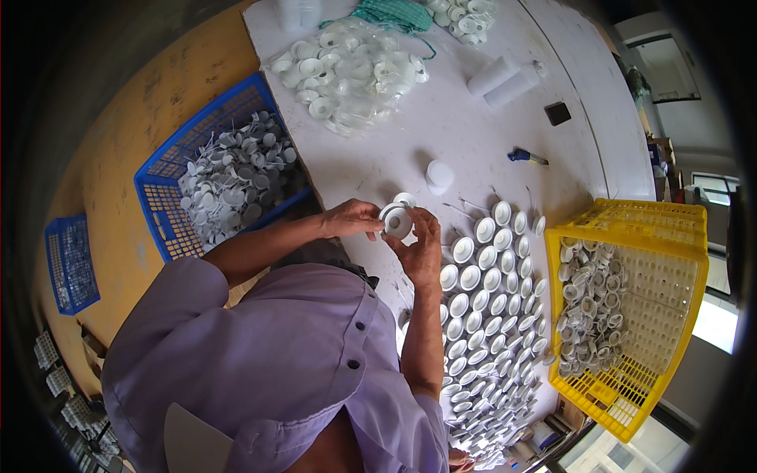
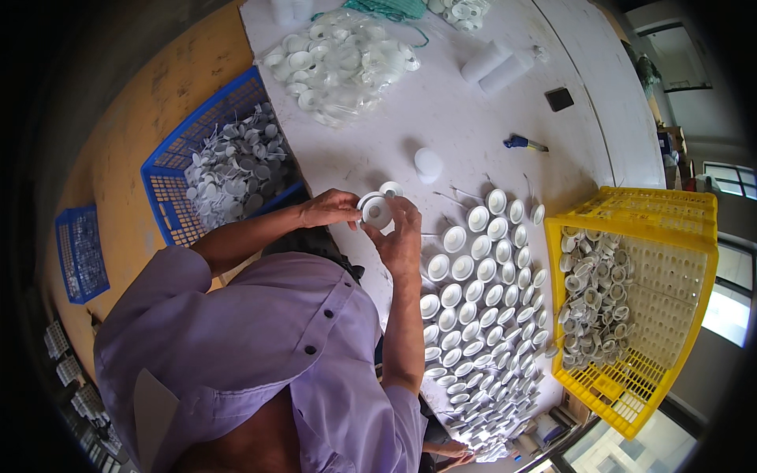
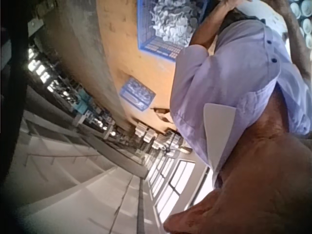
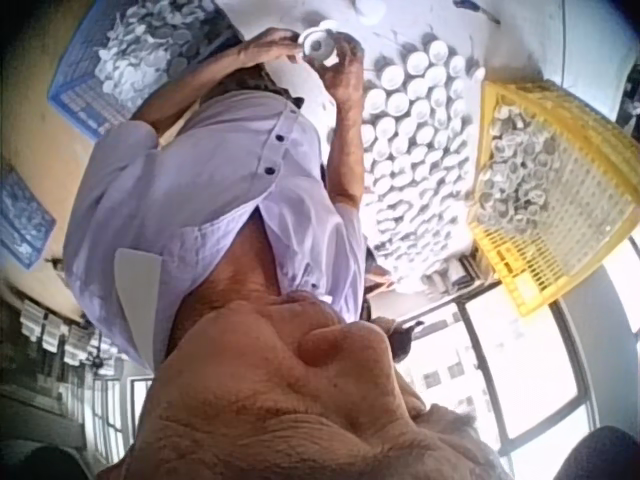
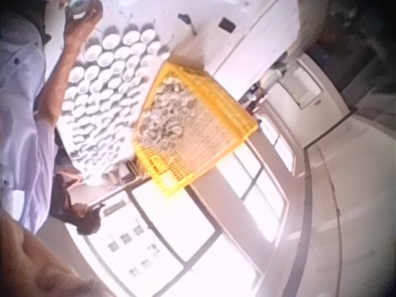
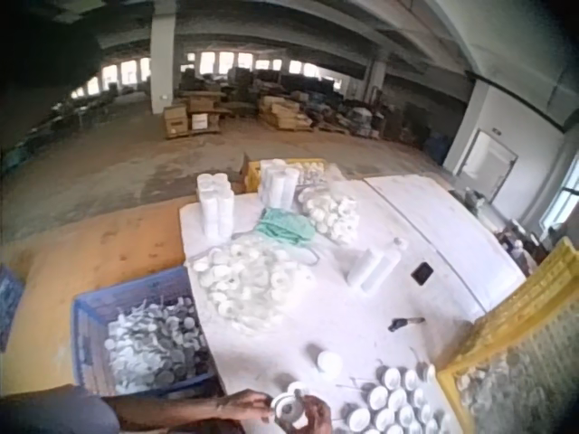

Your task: The person assembles small white circular components by hand, inserting small wires into them at a workshop table.

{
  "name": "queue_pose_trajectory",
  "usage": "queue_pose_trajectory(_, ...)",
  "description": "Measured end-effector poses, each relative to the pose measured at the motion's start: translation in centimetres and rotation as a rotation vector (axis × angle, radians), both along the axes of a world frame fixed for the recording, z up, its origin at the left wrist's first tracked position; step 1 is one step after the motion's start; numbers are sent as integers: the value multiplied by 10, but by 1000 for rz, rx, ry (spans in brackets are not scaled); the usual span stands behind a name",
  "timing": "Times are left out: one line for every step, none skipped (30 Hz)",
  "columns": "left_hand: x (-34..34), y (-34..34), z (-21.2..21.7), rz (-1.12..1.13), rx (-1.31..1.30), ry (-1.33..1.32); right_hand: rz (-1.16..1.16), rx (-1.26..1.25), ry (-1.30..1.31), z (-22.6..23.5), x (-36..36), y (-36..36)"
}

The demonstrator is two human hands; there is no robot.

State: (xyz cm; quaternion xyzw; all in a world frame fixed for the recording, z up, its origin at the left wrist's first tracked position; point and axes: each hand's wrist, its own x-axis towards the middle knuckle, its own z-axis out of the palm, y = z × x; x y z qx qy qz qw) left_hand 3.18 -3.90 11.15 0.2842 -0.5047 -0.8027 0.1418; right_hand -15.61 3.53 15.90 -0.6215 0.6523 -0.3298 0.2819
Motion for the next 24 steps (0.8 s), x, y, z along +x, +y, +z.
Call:
queue_pose_trajectory(-2,1,-1,-3,6,20,5,26,-16,2,0,1)
queue_pose_trajectory(-4,2,-3,-10,9,20,-2,28,-15,1,-1,2)
queue_pose_trajectory(-7,3,-7,5,18,31,10,18,4,0,-1,3)
queue_pose_trajectory(-9,4,-10,20,28,41,22,9,23,-1,-2,4)
queue_pose_trajectory(-11,5,-13,17,30,41,19,11,23,0,-2,6)
queue_pose_trajectory(-14,6,-14,32,29,31,-43,-3,-83,1,-3,8)
queue_pose_trajectory(-16,7,-14,47,28,20,-104,-17,-189,2,-5,10)
queue_pose_trajectory(-17,7,-13,46,30,20,-129,-37,-256,-10,-14,15)
queue_pose_trajectory(-19,8,-6,41,28,37,-224,11,-326,-13,-18,20)
queue_pose_trajectory(-21,8,-2,36,27,55,-275,67,-382,-20,-23,22)
queue_pose_trajectory(-24,10,-4,32,29,55,-326,122,-438,-25,-27,25)
queue_pose_trajectory(-27,11,-7,28,-4,39,-329,122,-438,-26,-27,26)
queue_pose_trajectory(-29,12,-8,23,-36,24,-316,148,-460,-26,-26,27)
queue_pose_trajectory(-32,13,-9,20,-36,23,-303,174,-482,-27,-25,27)
queue_pose_trajectory(-35,15,-7,34,-60,30,-306,173,-484,-28,-25,28)
queue_pose_trajectory(-38,16,-5,47,-84,36,-331,163,-452,-30,-24,29)
queue_pose_trajectory(-40,15,-7,44,-85,35,-355,153,-420,-31,-24,30)
queue_pose_trajectory(-42,14,-8,26,-129,-14,-357,153,-421,-30,-23,30)
queue_pose_trajectory(-44,14,-8,8,-174,-63,-374,150,-431,-29,-23,31)
queue_pose_trajectory(-45,15,-8,6,-174,-64,-392,147,-440,-27,-22,32)
queue_pose_trajectory(-47,15,-3,15,-183,-95,-395,146,-442,-26,-22,32)
queue_pose_trajectory(-49,15,-1,24,-192,-126,-415,142,-444,-26,-22,32)
queue_pose_trajectory(-51,16,-1,20,-193,-127,-434,138,-447,-25,-22,33)
queue_pose_trajectory(-54,17,-2,40,-204,-159,-436,138,-448,-23,-22,33)
